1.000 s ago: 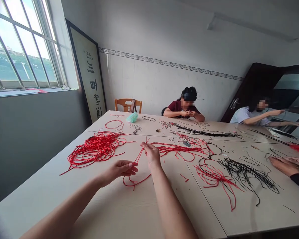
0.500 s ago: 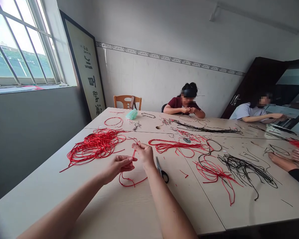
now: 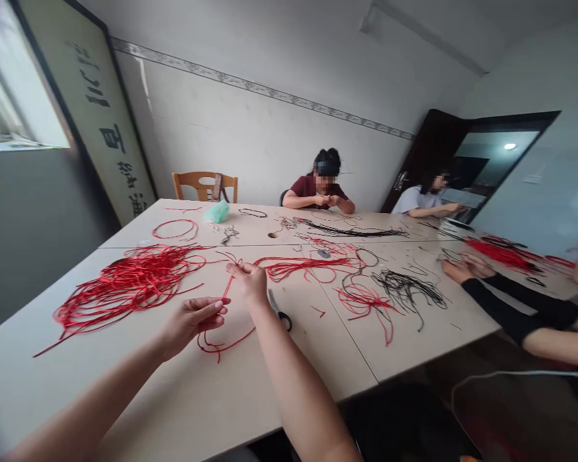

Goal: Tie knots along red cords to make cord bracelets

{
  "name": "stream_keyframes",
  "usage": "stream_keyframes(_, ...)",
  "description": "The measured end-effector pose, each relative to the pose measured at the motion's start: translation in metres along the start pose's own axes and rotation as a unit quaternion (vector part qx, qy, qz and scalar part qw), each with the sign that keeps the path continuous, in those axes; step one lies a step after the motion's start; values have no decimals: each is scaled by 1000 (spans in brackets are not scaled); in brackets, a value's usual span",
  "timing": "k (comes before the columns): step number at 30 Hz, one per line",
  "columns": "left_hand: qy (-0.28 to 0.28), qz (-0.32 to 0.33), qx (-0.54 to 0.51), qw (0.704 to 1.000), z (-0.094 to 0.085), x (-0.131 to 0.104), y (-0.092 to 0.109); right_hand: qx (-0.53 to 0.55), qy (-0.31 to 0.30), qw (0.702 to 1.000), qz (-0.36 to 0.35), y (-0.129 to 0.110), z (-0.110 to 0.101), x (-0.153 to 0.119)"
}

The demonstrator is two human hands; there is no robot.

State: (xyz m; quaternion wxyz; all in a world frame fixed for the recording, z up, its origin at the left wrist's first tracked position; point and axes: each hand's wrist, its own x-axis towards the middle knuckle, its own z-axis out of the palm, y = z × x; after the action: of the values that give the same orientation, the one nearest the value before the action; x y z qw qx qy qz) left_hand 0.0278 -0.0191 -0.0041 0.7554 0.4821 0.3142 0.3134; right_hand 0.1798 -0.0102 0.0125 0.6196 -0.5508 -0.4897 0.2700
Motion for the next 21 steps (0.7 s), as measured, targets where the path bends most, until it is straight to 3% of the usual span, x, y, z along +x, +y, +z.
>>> stream_keyframes(6,-36,-18,79,996,-4,3,-4,-86,-36,996,3,16,1,4)
stream_keyframes(9,-32,-27,53,998,-9,5,-5,-195,-104,975,5,23,-25,15)
stream_keyframes(10,-22,-26,41,999,-11,6,-5,-244,-114,963,10,23,-42,21)
stream_keyframes(12,5,-19,22,1000,-15,9,-5,-367,-64,927,41,22,-89,30)
stream_keyframes(15,31,-7,13,999,-20,13,-6,-436,4,897,78,17,-180,32)
stream_keyframes(18,45,-11,21,999,-21,15,-8,-509,59,848,138,15,-263,19)
stream_keyframes(21,55,-21,32,998,-21,14,-10,-557,83,803,194,24,-313,6)
